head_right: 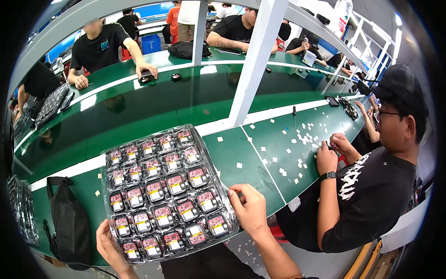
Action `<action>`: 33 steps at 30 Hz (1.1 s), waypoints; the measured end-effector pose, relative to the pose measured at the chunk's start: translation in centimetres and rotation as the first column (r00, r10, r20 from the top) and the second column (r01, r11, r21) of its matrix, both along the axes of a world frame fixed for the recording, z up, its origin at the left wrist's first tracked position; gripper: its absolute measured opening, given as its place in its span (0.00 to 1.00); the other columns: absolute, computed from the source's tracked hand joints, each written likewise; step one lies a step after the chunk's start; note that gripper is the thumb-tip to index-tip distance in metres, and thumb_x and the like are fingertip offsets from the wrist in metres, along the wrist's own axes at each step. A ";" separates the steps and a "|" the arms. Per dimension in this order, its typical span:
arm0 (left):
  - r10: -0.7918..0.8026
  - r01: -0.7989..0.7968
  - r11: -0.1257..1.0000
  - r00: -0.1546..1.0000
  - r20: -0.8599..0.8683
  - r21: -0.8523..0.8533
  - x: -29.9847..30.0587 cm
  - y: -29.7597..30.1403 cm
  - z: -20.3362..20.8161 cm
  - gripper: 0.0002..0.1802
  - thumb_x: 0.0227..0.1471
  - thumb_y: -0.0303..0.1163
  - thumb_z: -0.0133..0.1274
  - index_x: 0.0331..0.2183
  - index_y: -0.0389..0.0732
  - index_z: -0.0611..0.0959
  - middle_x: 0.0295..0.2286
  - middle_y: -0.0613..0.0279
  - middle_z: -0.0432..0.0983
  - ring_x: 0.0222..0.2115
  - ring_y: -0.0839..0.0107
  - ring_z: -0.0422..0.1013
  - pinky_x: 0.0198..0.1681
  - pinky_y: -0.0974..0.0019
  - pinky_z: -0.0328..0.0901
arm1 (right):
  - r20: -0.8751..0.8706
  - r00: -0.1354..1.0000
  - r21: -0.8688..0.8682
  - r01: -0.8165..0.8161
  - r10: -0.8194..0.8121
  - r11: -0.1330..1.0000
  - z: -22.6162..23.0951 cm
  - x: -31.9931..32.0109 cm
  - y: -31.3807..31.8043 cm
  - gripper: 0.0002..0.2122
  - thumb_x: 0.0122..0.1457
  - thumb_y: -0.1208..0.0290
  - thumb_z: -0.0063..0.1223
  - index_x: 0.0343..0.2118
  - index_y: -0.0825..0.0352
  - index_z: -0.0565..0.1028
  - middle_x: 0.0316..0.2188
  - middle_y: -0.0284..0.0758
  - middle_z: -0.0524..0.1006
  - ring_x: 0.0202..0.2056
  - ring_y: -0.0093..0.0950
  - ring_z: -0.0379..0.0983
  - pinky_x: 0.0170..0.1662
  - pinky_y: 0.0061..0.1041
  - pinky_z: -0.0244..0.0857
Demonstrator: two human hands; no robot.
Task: Assembling and inspecting small electronic components on a factory production line.
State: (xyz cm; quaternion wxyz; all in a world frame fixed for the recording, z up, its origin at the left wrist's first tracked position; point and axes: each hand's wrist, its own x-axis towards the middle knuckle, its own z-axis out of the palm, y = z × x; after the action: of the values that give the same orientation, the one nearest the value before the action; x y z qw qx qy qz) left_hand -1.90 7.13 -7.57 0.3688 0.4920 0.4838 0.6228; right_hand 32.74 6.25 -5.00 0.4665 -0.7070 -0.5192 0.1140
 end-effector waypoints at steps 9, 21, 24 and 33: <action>0.030 -0.030 1.000 1.000 -0.006 0.000 -0.3 0.1 -0.8 0.29 0.72 0.45 0.38 0.52 0.24 0.73 0.45 0.48 0.76 0.47 0.66 0.73 0.55 0.63 0.65 | -0.013 1.000 -0.014 0.009 -0.010 1.000 0.3 0.1 -0.2 0.04 0.60 0.78 0.60 0.36 0.72 0.80 0.26 0.33 0.76 0.19 0.17 0.64 0.23 0.21 0.58; 0.012 -0.012 1.000 1.000 0.004 0.005 0.1 0.0 -0.2 0.28 0.72 0.44 0.37 0.52 0.25 0.73 0.46 0.48 0.76 0.47 0.67 0.74 0.54 0.64 0.66 | -0.036 0.999 -0.032 0.015 -0.016 0.999 0.1 0.1 -0.2 0.04 0.60 0.77 0.60 0.36 0.71 0.80 0.27 0.37 0.78 0.19 0.22 0.67 0.24 0.24 0.61; 0.035 -0.035 0.999 0.999 -0.020 0.002 -0.2 -0.2 -0.3 0.28 0.72 0.44 0.37 0.52 0.25 0.73 0.46 0.49 0.76 0.47 0.68 0.74 0.53 0.64 0.66 | 0.004 1.000 -0.054 -0.015 0.015 0.998 0.1 0.3 -0.1 0.04 0.60 0.77 0.60 0.36 0.71 0.80 0.27 0.37 0.78 0.19 0.22 0.67 0.24 0.24 0.61; 0.036 -0.036 0.999 0.999 -0.010 0.004 0.0 -0.1 -0.2 0.28 0.72 0.44 0.38 0.51 0.25 0.74 0.45 0.49 0.77 0.46 0.68 0.74 0.53 0.64 0.66 | -0.014 1.000 -0.031 -0.004 0.003 1.000 0.2 0.0 -0.2 0.04 0.59 0.78 0.61 0.36 0.70 0.80 0.26 0.36 0.76 0.19 0.22 0.66 0.24 0.24 0.60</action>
State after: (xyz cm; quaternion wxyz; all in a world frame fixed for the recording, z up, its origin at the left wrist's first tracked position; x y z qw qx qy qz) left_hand -1.85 7.02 -7.78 0.3543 0.4871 0.4933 0.6275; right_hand 32.71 6.04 -4.84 0.4587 -0.7125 -0.5154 0.1277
